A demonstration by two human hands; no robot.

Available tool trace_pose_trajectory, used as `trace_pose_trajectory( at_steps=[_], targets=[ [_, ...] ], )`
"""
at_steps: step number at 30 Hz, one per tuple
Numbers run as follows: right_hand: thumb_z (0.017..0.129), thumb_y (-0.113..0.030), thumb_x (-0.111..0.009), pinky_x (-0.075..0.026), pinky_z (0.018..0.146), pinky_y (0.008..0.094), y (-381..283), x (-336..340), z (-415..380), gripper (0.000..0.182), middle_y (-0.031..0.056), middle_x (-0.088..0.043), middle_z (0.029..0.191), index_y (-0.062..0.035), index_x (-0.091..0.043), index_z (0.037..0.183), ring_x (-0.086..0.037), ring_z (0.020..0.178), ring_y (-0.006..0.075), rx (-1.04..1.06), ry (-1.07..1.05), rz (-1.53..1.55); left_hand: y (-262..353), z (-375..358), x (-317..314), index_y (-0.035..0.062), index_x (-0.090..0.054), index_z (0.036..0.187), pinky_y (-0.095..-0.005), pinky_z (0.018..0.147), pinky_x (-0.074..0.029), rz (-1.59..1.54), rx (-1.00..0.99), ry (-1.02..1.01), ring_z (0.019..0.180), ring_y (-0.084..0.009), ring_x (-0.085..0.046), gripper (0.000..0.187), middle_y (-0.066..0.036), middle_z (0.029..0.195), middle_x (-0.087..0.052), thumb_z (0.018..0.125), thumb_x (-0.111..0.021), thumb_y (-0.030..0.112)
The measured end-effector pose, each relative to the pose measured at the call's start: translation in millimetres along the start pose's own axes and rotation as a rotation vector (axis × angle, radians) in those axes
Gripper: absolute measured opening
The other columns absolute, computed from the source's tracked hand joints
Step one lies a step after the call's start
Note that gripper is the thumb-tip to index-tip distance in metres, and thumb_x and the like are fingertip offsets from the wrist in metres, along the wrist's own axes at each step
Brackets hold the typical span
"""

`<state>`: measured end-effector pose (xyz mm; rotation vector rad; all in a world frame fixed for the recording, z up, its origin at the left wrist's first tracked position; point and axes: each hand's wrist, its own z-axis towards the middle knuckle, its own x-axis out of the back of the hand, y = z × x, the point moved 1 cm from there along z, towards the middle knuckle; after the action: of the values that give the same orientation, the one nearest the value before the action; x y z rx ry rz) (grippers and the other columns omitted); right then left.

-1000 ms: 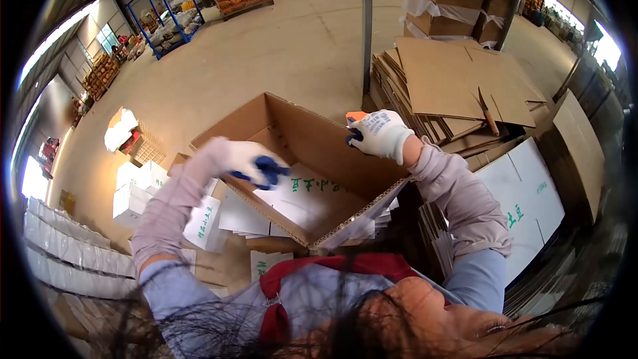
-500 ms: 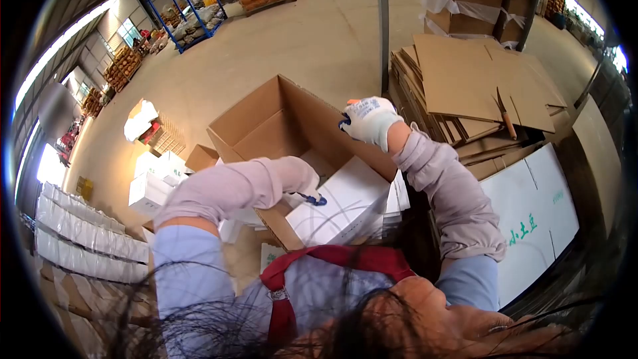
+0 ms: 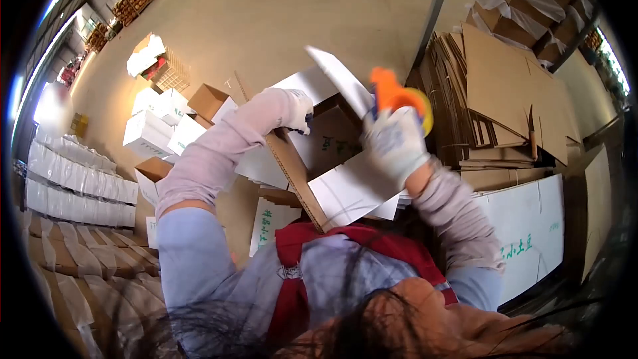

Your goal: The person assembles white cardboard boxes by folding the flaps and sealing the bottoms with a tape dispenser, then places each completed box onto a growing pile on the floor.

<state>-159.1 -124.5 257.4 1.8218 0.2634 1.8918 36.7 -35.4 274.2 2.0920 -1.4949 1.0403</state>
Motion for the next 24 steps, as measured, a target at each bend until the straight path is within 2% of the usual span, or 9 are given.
trace_pose_trajectory(
  at_steps=[2,5,7,8,9,11,14,17,24],
  targets=[
    [0.075,-0.029,-0.057,-0.041,0.069,0.0448,-32.5,-37.3,-11.5,0.032,0.0138,-0.058,0.088,-0.01,-0.061,0.101,-0.057,0.081,0.0307,0.08,0.15,0.14,-13.4,-39.1,6.4,0.0136,-0.063,0.109,-0.0387,0.088,-0.047,-0.288,-0.071,0.215,0.101,-0.0285,-0.059,0.04,-0.011,0.108,-0.063,0.078,-0.063,0.039],
    [0.072,-0.026,-0.062,-0.041,0.071,0.0434,-20.4,-52.0,-29.5,0.032,0.0118,-0.055,0.092,-0.0187,-0.063,0.103,-0.055,0.086,0.0289,-0.186,0.212,0.473,-103.8,-2.2,-19.1,0.0152,-0.059,0.113,-0.0393,0.092,-0.043,-0.354,0.196,1.196,0.108,-0.0287,-0.055,0.044,-0.01,0.117,-0.058,0.085,-0.051,0.049],
    [0.073,-0.024,-0.062,-0.042,0.07,0.0409,-15.0,-54.7,-28.8,0.031,0.0095,-0.055,0.087,-0.0209,-0.063,0.104,-0.057,0.081,0.0257,-0.111,0.241,0.409,-140.7,93.2,-46.4,0.0173,-0.052,0.121,-0.0423,0.095,-0.04,-0.103,-0.151,1.372,0.111,-0.0297,-0.053,0.048,-0.009,0.122,-0.056,0.089,-0.043,0.052],
    [0.074,-0.024,-0.061,-0.042,0.068,0.0397,-14.7,-56.1,-24.9,0.03,0.0081,-0.055,0.084,-0.0214,-0.063,0.104,-0.057,0.076,0.0241,-0.056,0.264,0.362,-109.2,103.1,-24.0,0.0115,-0.048,0.127,-0.04,0.091,-0.045,-0.217,0.047,1.232,0.114,-0.0331,-0.051,0.039,-0.014,0.129,-0.049,0.092,-0.045,0.03],
    [0.074,-0.023,-0.061,-0.043,0.069,0.039,-13.4,-48.6,-21.3,0.031,0.0089,-0.056,0.086,-0.0218,-0.064,0.104,-0.058,0.077,0.0239,-0.092,0.212,0.405,-70.1,111.1,-11.3,0.0113,-0.049,0.125,-0.0408,0.091,-0.045,-0.108,0.271,1.328,0.114,-0.0319,-0.052,0.045,-0.015,0.127,-0.052,0.094,-0.039,0.041],
    [0.071,-0.018,-0.064,-0.044,0.071,0.0388,-5.3,-51.5,-19.7,0.031,0.0099,-0.058,0.086,-0.0213,-0.065,0.102,-0.059,0.077,0.026,-0.127,0.309,0.558,-30.1,131.7,-15.8,0.0103,-0.054,0.119,-0.0414,0.091,-0.045,-0.363,0.249,0.908,0.11,-0.0312,-0.055,0.053,-0.015,0.12,-0.057,0.092,-0.036,0.051],
    [0.071,-0.012,-0.06,-0.045,0.07,0.0317,10.1,-39.7,-22.5,0.031,0.0123,-0.062,0.084,-0.0089,-0.067,0.101,-0.057,0.075,0.0257,-0.338,0.314,1.17,-37.3,141.0,-5.0,0.0094,-0.058,0.113,-0.0413,0.089,-0.045,-0.513,0.245,0.735,0.104,-0.0311,-0.058,0.057,-0.015,0.112,-0.062,0.089,-0.037,0.057],
    [0.081,-0.016,-0.053,-0.044,0.078,0.0271,6.9,-9.0,-17.2,0.034,0.0107,-0.065,0.099,0.0089,-0.062,0.103,-0.057,0.085,0.0151,-0.188,0.456,1.647,-52.6,147.4,5.0,0.0081,-0.063,0.105,-0.041,0.087,-0.046,-0.542,0.174,0.708,0.101,-0.0311,-0.059,0.053,-0.015,0.106,-0.064,0.089,-0.04,0.054],
    [0.088,-0.033,-0.058,-0.044,0.07,0.0247,-36.8,-50.8,-4.5,0.05,0.0117,-0.06,0.095,0.0098,-0.056,0.115,-0.055,0.078,0.0144,-0.114,0.17,2.139,-85.7,115.7,-21.9,0.0085,-0.065,0.104,-0.0353,0.076,-0.05,-0.84,-0.062,0.974,0.088,-0.0254,-0.063,0.048,-0.012,0.096,-0.066,0.087,-0.05,0.051]
  ],
)
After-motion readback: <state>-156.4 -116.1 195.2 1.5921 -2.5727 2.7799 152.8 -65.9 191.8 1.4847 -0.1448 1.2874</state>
